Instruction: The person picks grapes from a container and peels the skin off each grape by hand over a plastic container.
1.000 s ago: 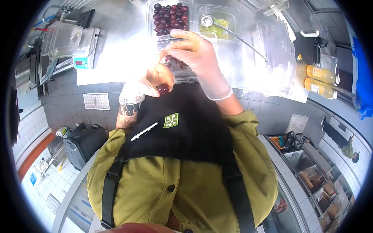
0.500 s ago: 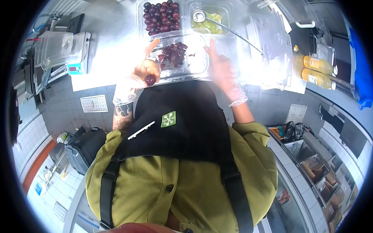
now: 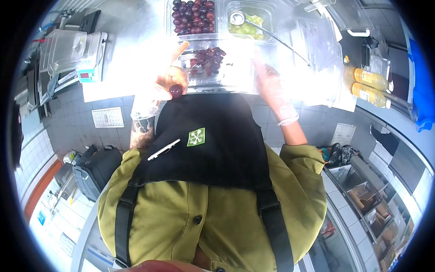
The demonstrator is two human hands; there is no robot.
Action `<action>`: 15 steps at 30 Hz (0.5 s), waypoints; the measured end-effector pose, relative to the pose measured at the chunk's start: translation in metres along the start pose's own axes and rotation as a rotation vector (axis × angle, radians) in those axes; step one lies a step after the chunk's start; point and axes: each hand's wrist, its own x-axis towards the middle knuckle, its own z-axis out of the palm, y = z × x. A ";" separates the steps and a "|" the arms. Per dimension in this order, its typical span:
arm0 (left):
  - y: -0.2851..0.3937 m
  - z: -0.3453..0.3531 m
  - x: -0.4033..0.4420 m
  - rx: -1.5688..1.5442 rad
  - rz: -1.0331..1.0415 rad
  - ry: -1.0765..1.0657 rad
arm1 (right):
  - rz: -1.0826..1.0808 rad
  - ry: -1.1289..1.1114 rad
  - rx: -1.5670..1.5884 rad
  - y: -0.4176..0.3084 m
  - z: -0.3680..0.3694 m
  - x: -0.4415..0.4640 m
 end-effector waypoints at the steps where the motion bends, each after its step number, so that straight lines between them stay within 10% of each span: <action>1: 0.000 -0.001 -0.001 -0.003 -0.003 0.001 | 0.001 -0.005 -0.012 -0.001 -0.004 0.002; 5: 0.000 0.002 -0.001 0.009 0.021 -0.012 | 0.094 0.014 0.029 0.000 -0.008 0.004; 15: 0.000 0.003 -0.001 0.054 0.034 0.004 | 0.280 -0.106 1.716 -0.014 -0.034 0.007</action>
